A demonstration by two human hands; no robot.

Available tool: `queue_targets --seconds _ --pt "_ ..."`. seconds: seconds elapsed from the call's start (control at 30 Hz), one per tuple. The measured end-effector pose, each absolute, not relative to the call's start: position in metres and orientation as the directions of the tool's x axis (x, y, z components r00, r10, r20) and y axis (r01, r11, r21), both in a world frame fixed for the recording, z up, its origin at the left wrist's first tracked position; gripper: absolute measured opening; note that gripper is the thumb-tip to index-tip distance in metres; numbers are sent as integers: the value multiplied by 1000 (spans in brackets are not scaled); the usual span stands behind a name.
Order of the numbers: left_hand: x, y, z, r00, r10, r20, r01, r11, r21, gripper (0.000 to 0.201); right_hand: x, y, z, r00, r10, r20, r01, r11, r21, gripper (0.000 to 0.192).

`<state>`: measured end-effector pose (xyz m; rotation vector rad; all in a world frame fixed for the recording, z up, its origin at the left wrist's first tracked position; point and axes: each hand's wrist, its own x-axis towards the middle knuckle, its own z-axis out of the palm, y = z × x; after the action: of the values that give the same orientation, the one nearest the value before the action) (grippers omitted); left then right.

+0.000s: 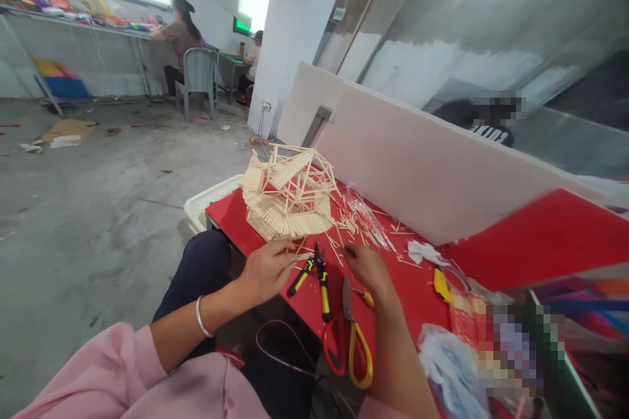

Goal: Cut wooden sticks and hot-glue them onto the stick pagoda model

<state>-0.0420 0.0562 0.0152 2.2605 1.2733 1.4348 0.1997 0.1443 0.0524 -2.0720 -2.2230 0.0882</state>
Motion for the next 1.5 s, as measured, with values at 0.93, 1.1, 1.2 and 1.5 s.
queue_targets --seconds 0.93,1.1,1.2,1.5 --pt "-97 75 72 24 999 39 -280 -31 960 31 94 70 105 -92 839 536 505 503 -701 33" --pt "-127 115 98 -24 999 36 -229 -40 973 26 100 68 100 -130 852 507 531 492 -690 27" --pt "-134 129 108 8 1000 7 -175 -5 985 27 105 67 98 -130 846 518 547 497 -674 25" --pt "-128 148 121 49 993 -103 -94 107 990 33 110 68 100 -188 812 552 568 549 -614 19"
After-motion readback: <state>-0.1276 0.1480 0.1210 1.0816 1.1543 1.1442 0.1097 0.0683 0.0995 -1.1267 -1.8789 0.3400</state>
